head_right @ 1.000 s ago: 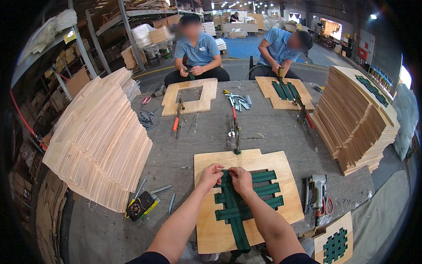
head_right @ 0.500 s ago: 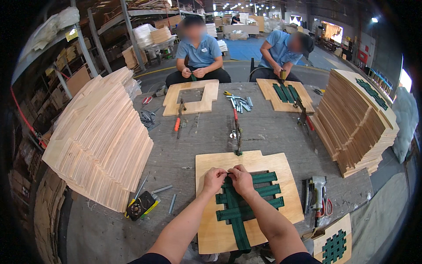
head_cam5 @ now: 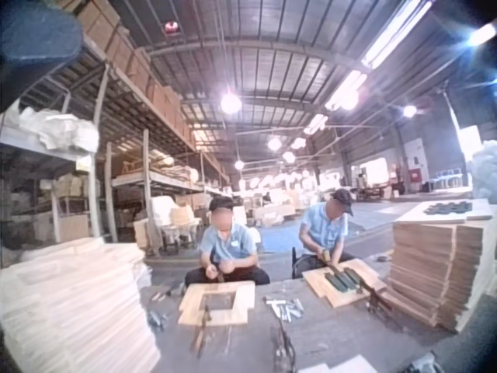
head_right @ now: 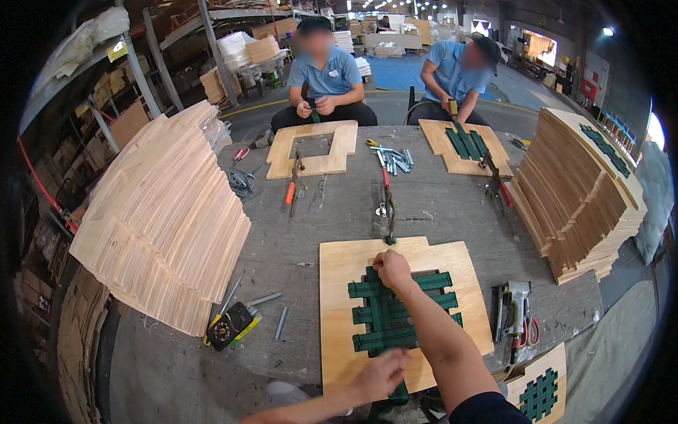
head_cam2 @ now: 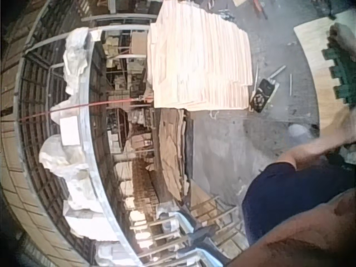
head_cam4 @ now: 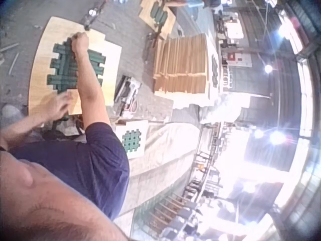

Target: The person assembles a wooden frame by attaching green plastic strips to a square wooden board. They position the strips and use a nail gun to fasten them in place, repeating the process to form a grid pattern.

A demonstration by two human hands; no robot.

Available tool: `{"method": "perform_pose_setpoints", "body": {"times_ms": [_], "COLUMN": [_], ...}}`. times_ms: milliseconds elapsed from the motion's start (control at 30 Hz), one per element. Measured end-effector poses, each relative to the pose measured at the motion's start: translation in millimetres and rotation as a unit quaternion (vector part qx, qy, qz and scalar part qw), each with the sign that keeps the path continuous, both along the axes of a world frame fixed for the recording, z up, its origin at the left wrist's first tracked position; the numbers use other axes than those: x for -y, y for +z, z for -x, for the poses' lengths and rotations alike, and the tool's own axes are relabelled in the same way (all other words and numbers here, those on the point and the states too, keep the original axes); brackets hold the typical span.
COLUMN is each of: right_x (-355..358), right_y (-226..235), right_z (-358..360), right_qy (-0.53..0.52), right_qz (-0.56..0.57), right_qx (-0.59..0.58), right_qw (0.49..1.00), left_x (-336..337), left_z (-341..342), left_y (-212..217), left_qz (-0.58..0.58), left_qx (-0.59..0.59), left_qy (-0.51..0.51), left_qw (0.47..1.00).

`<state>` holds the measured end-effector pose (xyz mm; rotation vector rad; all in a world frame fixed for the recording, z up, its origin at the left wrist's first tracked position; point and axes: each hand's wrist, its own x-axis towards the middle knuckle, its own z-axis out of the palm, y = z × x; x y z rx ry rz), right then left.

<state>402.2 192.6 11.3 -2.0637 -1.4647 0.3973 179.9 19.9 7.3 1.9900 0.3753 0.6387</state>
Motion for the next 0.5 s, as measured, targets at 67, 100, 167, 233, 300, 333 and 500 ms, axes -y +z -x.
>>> {"method": "perform_pose_setpoints", "body": {"times_ms": [67, 100, 167, 233, 300, 333, 500], "right_x": [-6, -7, -9, -5, -8, -7, -13], "right_y": [8, 10, 12, 11, 9, 7, 3], "right_z": [8, 5, -2, -8, -10, -10, -8], "right_qy": [0.002, 0.009, 0.022, 0.027, 0.032, 0.031, 0.048], "right_qz": [0.006, 0.016, 0.038, 0.053, 0.040, 0.022, -0.018], "right_qx": [-0.012, -0.018, -0.032, -0.034, -0.033, -0.031, -0.010], "right_qw": [1.000, 1.000, 0.999, 0.998, 0.998, 0.999, 0.999], "left_x": [32, 40, 43, 41, 37, 36, 27], "left_z": [6, 6, 11, 12, 13, 14, 11], "left_y": [-11, -9, -5, -2, -3, -4, -9], "left_qz": [-0.050, -0.073, -0.103, -0.107, -0.096, -0.083, 0.025], "left_qx": [0.011, 0.019, 0.024, 0.020, 0.006, 0.007, 0.003], "left_qy": [-0.008, -0.020, -0.023, -0.036, -0.050, -0.048, -0.034], "left_qw": [0.999, 0.997, 0.994, 0.993, 0.994, 0.995, 0.999]}}
